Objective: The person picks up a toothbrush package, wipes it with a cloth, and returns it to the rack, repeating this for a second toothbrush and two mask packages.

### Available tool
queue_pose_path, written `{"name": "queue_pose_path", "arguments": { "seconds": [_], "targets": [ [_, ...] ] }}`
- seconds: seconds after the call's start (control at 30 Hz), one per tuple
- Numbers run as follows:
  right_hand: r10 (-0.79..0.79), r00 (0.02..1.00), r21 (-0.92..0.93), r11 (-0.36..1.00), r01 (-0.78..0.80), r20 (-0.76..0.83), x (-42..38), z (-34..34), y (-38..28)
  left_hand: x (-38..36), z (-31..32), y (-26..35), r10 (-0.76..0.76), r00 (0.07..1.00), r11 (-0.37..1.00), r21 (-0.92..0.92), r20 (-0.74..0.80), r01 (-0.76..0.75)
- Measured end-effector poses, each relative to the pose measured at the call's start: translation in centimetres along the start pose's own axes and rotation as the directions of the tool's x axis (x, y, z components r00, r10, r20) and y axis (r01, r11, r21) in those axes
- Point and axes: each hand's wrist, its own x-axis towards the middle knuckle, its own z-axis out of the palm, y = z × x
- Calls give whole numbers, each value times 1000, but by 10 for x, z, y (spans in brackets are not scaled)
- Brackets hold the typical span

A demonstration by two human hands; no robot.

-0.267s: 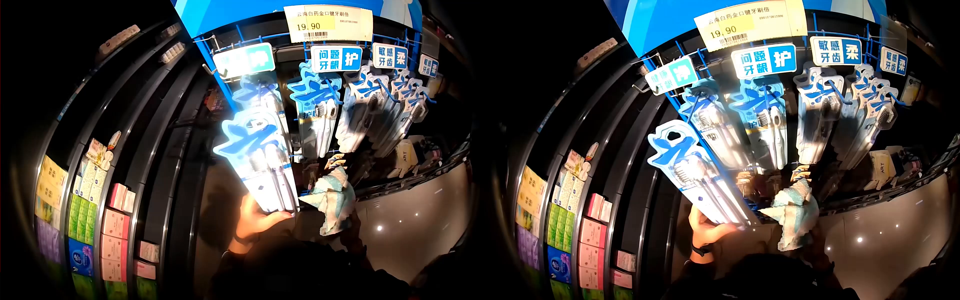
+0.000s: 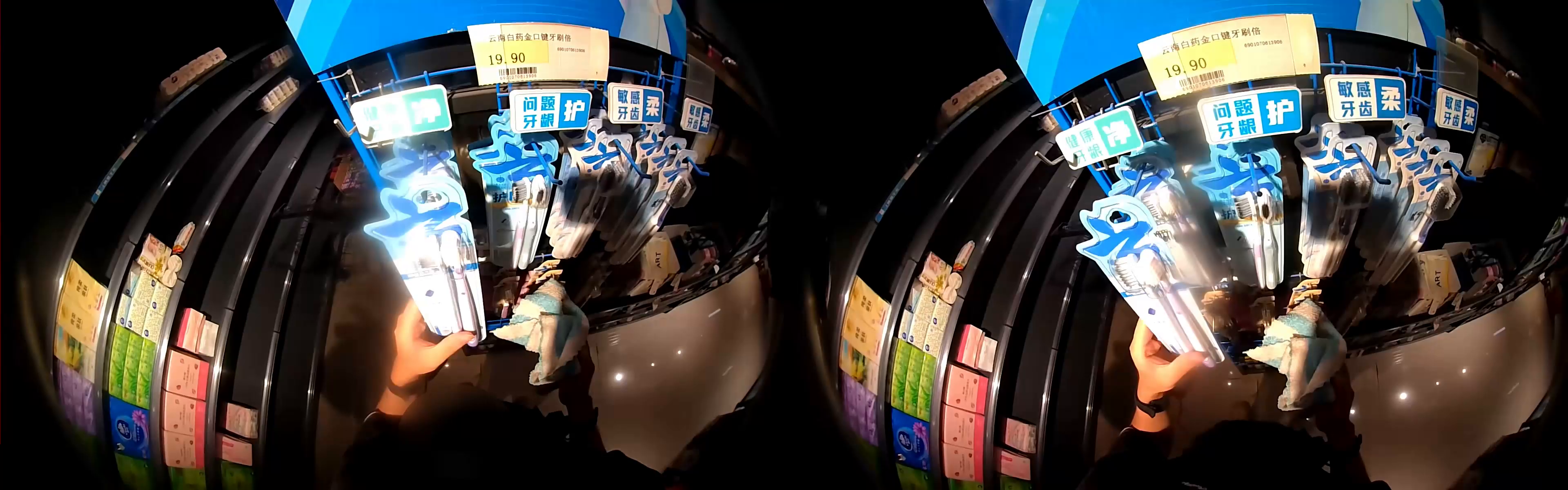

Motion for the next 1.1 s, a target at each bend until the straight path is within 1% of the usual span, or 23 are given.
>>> {"name": "queue_pose_path", "arguments": {
  "seconds": [0.03, 0.1, 0.17, 0.23, 0.27, 0.3, 0.37, 0.43, 0.47, 0.5, 0.53, 0.57, 0.6, 0.63, 0.7, 0.73, 0.83, 0.9, 0.97, 1.0, 1.03, 1.07, 1.1],
  "targets": [
    [97, 994, 272, 959, -79, -51, 0, 9, -8, 0, 1, -7, 15, 999, 1000, -17, -35, -16],
    [39, 999, 311, 949, -44, 23, 3, 23, -27, -3, 3, -15, 66, 996, 995, -77, -57, -71],
    [14, 999, 233, 972, -21, 34, -1, 33, -42, -7, -3, -23, 1, 997, 998, -63, -73, -5],
    [21, 1000, 26, 999, -21, -17, -8, 40, -52, -3, -5, -23, -2, 998, 997, -75, -55, -2],
    [-148, 988, -133, 981, 143, -34, -2, 47, -52, -2, -5, -23, -45, 996, 997, -66, -83, 39],
    [-168, 986, -118, 979, 167, 2, -1, 41, -41, 0, -6, -24, -92, 990, 994, -63, -104, 86],
    [-207, 977, -87, 973, 212, 55, -5, 25, -21, 12, -5, -21, -66, 991, 997, -54, -116, 61],
    [-215, 975, 151, 967, 206, 50, -8, 30, -17, 23, -2, -31, -99, 971, 995, -5, -217, 100],
    [-219, 975, 268, 943, 199, 47, -11, 34, -18, 30, 2, -31, -62, 965, 998, 15, -253, 68],
    [-278, 961, 127, 953, 274, 13, -11, 33, -16, 34, 2, -38, 12, 972, 993, 118, -234, 16],
    [-335, 942, -19, 942, 335, -20, -12, 32, -14, 36, 2, -42, 6, 972, 990, 136, -235, 27],
    [-456, 890, -474, 787, 395, -17, -14, 36, -23, 36, 2, -45, -1, 972, 987, 155, -235, 39],
    [-427, 904, -621, 715, 322, -22, -21, 20, 0, 37, 0, -54, 48, 973, 981, 195, -226, -3],
    [-215, 971, -608, 787, 110, -103, -25, 33, -21, 38, 3, -57, 75, 971, 985, 170, -229, -36],
    [-274, 956, -500, 845, 187, -105, -24, 29, -7, 38, 0, -62, 23, 966, 990, 140, -257, 14],
    [-310, 944, -445, 865, 232, -112, -24, 27, 2, 40, 8, -56, 38, 953, 996, 91, -300, -11],
    [-386, 922, -485, 809, 333, -10, -34, 3, 40, 35, 6, -66, 60, 926, 997, 69, -373, -37],
    [-375, 927, -473, 815, 334, 8, -36, -5, 44, 33, 12, -69, 201, 892, 978, 139, -404, -158],
    [-262, 964, -442, 870, 216, -43, -40, -9, 43, 25, 17, -74, 381, 780, 914, 328, -497, -237],
    [-196, 978, -422, 894, 150, -69, -40, -12, 39, 20, 11, -79, 507, 720, 839, 464, -474, -284],
    [-127, 987, -378, 922, 82, -95, -36, -3, 24, 20, 11, -77, 637, 650, 731, 591, -413, -341],
    [-48, 990, -465, 885, -19, -133, -33, 5, 2, 18, 3, -80, 716, 633, 630, 664, -295, -403],
    [-84, 988, -529, 848, 1, -133, -29, 2, 1, 17, -2, -81, 778, 606, 513, 724, -166, -461]
  ]
}}
